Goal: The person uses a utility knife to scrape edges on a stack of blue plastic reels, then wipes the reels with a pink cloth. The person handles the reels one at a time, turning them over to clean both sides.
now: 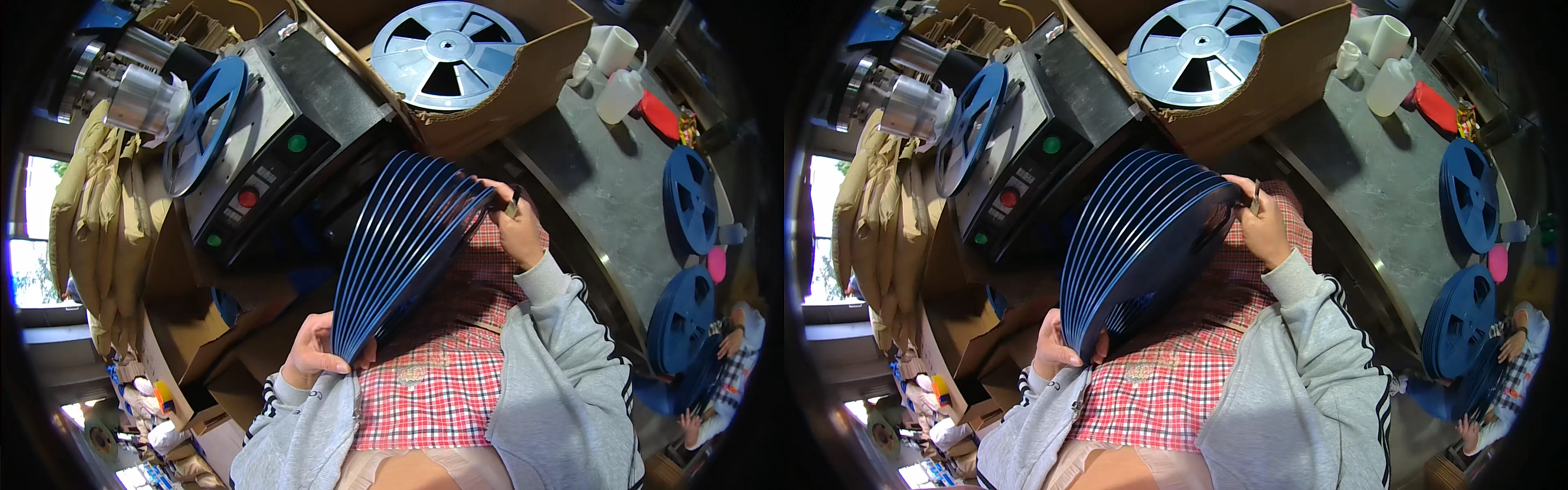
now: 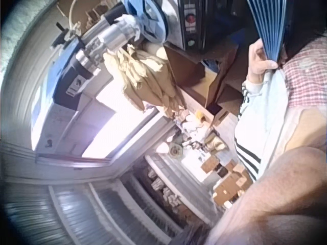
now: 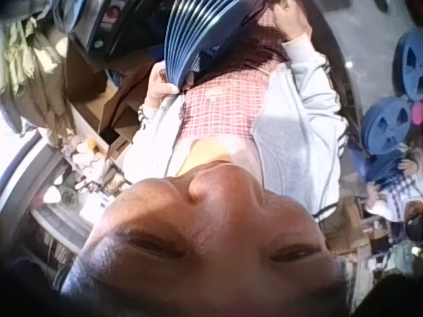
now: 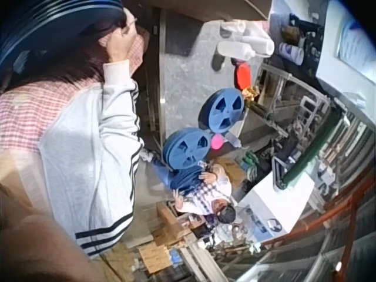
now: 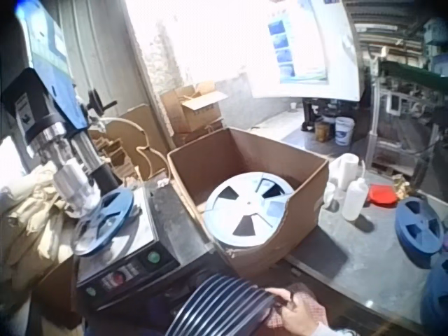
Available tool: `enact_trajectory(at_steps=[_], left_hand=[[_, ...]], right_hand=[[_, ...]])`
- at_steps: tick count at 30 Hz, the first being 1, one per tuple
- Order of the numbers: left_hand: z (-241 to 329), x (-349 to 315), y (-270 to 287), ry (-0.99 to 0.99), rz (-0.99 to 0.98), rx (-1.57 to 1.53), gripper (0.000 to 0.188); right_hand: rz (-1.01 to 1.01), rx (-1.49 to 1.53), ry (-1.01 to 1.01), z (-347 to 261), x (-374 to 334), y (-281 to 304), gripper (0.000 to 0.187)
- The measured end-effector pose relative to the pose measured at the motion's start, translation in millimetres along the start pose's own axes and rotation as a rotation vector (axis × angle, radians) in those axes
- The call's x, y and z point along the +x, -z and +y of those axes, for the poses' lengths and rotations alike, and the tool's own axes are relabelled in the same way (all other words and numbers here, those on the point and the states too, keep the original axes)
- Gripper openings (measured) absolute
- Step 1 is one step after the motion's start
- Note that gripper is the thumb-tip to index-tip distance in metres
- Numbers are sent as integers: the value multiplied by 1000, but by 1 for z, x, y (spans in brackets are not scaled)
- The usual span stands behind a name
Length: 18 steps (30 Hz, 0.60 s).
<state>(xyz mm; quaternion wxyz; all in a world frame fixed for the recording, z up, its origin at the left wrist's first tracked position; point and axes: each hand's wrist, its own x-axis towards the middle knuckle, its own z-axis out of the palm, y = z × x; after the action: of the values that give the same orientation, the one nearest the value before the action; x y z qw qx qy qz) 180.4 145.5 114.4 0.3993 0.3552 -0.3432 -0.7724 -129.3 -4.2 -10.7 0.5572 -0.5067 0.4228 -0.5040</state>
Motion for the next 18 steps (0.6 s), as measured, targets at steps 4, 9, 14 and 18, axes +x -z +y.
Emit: enact_trajectory(at_steps=[4,9,14,18], left_hand=[[-6,-6,11,-11,-76,-31,64],[-7,0,12,-1,-109,4,63],[1,-3,0,25,-93,5,63],[12,20,-17,70,-173,124,58]], right_hand=[[28,17,-94,21,-17,1,40],[110,-34,-205,72,-28,18,38],[343,-56,-14,31,-39,13,21],[67,770,-457,-56,-58,6,29]])
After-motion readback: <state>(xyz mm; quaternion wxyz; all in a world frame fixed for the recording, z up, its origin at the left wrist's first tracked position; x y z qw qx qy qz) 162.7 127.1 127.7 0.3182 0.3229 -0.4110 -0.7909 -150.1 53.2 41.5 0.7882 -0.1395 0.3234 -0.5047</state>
